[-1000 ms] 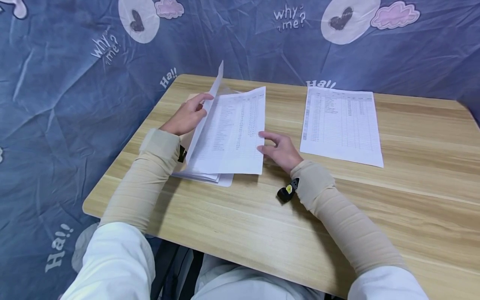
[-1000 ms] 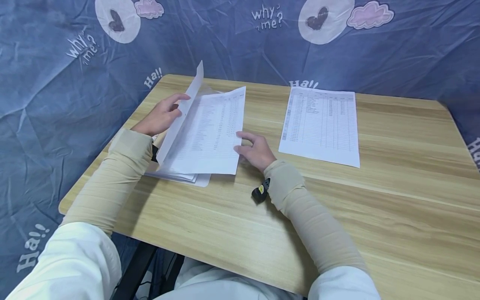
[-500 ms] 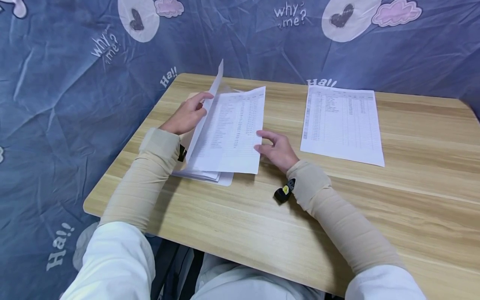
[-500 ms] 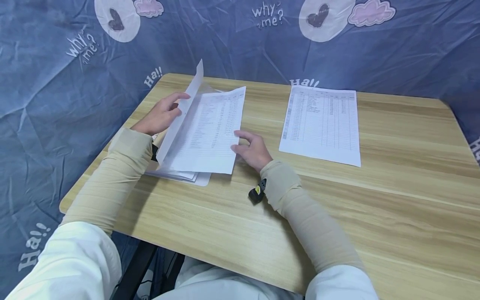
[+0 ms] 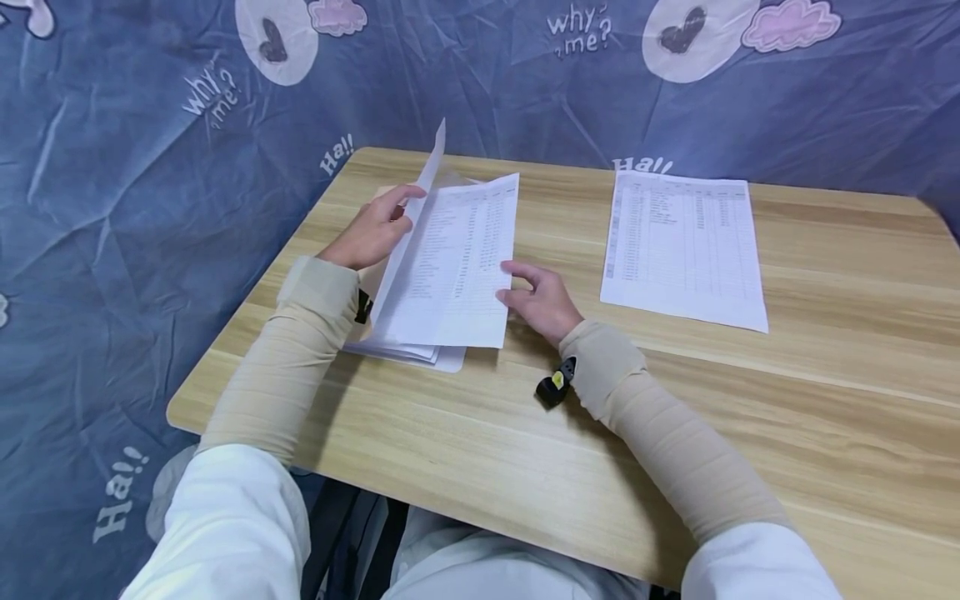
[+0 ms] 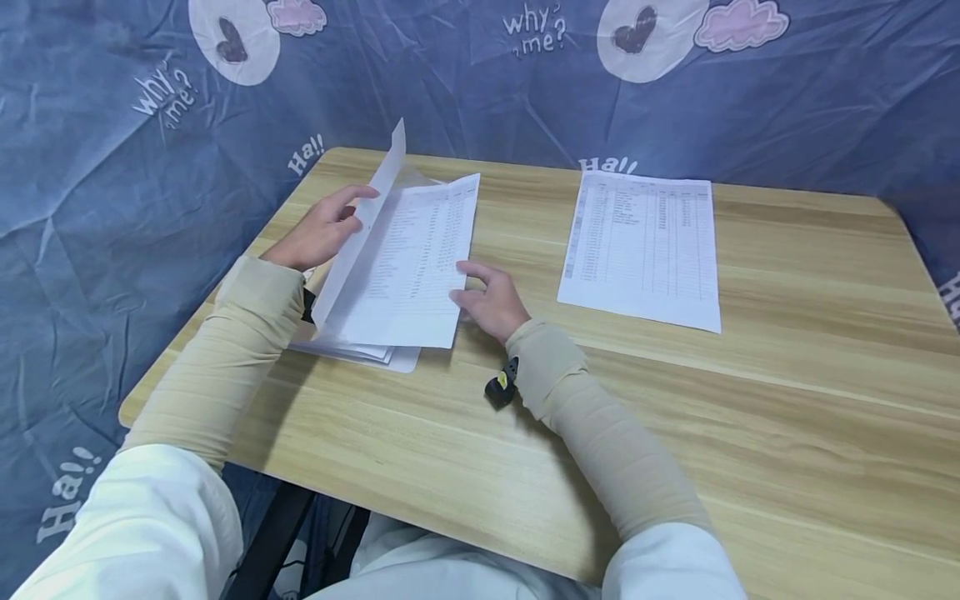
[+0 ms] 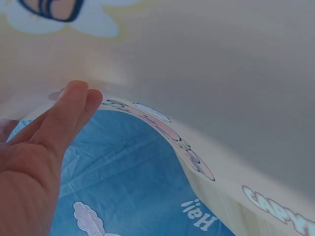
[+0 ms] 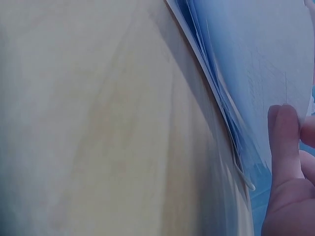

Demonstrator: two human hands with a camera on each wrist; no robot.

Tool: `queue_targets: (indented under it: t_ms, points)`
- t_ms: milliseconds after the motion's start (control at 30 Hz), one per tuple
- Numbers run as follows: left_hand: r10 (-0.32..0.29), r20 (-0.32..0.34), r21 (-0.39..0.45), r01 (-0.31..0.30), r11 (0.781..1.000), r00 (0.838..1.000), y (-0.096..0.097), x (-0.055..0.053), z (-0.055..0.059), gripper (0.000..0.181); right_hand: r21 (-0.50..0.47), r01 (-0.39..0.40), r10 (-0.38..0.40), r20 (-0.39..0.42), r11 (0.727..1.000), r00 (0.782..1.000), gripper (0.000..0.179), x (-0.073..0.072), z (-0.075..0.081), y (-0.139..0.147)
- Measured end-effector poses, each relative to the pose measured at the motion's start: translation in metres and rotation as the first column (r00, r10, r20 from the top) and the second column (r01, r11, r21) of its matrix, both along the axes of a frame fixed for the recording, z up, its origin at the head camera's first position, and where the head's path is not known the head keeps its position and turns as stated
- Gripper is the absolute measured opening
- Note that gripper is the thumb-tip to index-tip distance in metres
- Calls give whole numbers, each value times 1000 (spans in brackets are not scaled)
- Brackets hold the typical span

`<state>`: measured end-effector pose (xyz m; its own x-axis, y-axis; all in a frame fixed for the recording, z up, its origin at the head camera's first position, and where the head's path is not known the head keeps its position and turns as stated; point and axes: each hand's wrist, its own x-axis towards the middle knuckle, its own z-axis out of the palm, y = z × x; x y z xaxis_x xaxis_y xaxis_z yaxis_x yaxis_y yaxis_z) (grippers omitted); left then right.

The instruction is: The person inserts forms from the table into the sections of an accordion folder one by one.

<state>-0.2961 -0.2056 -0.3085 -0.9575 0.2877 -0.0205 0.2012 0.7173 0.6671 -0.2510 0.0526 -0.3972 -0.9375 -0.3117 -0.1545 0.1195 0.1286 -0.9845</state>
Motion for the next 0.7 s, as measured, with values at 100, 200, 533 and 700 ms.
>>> queue_targets:
  t_ms: [100, 200, 533, 700]
  points:
    - [-1, -7, 4, 1, 1000, 1000, 0, 0, 0, 44, 3, 8, -8, 1, 1000, 1000, 55, -1, 0, 0]
    - [1, -12, 5, -1, 1000, 1000, -1, 0, 0, 44, 3, 16, -16, 3, 1000, 1000, 55, 0, 0, -2]
    - [8, 4, 21, -8, 1000, 1000, -1, -1, 2, 45, -49, 26, -26, -6, 998, 1000, 55, 1, -2, -15]
    - [5, 6, 8, -5, 1000, 1000, 0, -2, 2, 45, -86, 1, 0, 9, 996, 1000, 56, 2, -4, -24]
